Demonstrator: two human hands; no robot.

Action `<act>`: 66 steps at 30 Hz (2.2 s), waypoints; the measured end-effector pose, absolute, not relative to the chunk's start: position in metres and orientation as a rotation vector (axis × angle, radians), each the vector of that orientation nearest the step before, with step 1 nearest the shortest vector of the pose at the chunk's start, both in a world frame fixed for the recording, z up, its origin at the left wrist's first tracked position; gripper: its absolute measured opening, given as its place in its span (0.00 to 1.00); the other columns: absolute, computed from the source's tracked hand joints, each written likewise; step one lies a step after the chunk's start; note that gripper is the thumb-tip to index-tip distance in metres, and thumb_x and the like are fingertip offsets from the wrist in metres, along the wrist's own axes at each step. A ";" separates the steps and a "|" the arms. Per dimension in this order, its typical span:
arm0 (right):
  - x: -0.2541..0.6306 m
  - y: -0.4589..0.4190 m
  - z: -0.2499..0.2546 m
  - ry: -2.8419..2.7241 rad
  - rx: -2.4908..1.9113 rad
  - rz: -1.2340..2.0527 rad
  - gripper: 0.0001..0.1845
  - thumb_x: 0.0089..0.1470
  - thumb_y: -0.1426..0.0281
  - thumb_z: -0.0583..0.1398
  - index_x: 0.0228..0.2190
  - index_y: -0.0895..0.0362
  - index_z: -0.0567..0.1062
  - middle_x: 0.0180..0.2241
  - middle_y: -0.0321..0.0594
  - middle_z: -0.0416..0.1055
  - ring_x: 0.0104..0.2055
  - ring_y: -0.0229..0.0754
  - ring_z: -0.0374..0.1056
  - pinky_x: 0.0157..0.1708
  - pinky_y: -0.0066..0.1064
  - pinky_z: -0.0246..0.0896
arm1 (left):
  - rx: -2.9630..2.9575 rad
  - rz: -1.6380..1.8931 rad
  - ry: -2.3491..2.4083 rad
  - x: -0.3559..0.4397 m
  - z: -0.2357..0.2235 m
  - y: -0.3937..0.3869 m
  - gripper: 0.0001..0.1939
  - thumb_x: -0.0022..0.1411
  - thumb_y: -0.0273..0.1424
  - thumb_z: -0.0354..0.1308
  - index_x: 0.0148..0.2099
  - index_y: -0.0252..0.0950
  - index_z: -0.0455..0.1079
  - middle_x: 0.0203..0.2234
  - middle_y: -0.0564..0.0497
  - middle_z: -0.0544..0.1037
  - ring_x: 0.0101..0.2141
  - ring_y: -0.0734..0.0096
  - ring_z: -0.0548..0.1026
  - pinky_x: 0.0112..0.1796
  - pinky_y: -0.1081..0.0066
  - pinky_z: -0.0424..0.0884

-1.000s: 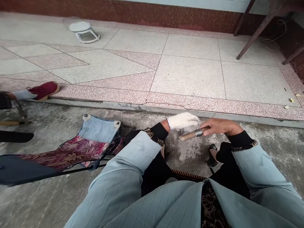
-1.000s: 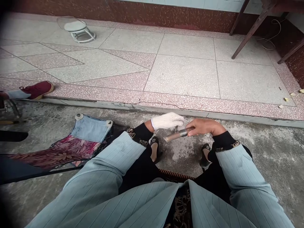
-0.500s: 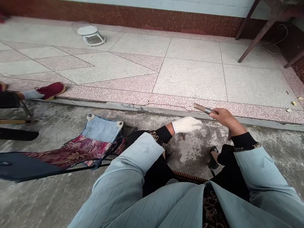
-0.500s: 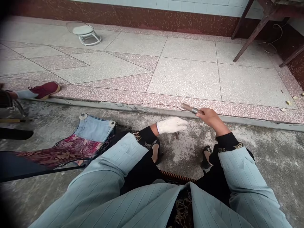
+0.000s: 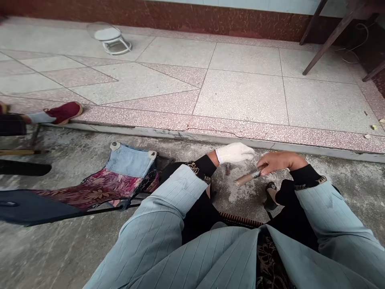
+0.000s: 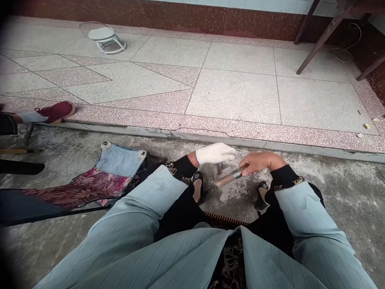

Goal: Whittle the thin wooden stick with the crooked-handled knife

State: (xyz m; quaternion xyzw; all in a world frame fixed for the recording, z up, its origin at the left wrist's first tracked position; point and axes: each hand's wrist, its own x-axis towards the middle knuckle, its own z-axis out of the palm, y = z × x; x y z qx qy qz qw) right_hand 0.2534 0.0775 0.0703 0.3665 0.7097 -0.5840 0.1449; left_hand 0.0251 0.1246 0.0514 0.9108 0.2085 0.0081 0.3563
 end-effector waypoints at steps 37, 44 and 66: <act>0.277 0.091 0.078 2.073 2.434 -1.821 0.17 0.50 0.56 0.64 0.27 0.57 0.72 0.24 0.36 0.67 0.24 0.36 0.60 0.28 0.30 0.56 | 2.247 0.082 0.532 0.034 0.037 0.119 0.18 0.68 0.40 0.46 0.34 0.35 0.70 0.26 0.52 0.72 0.26 0.74 0.66 0.30 0.73 0.58; 0.267 0.098 0.062 2.086 2.211 -0.748 0.17 0.57 0.58 0.58 0.38 0.57 0.78 0.34 0.46 0.75 0.35 0.46 0.68 0.31 0.33 0.54 | 2.344 0.112 0.520 0.034 0.035 0.118 0.19 0.69 0.40 0.45 0.36 0.36 0.72 0.27 0.52 0.74 0.27 0.73 0.67 0.31 0.72 0.57; 0.287 0.090 0.084 2.137 2.310 -1.425 0.16 0.54 0.56 0.60 0.30 0.57 0.73 0.24 0.37 0.67 0.27 0.38 0.61 0.28 0.31 0.53 | 2.179 0.080 0.569 0.035 0.039 0.115 0.18 0.68 0.41 0.46 0.36 0.35 0.70 0.27 0.53 0.72 0.28 0.73 0.67 0.31 0.73 0.58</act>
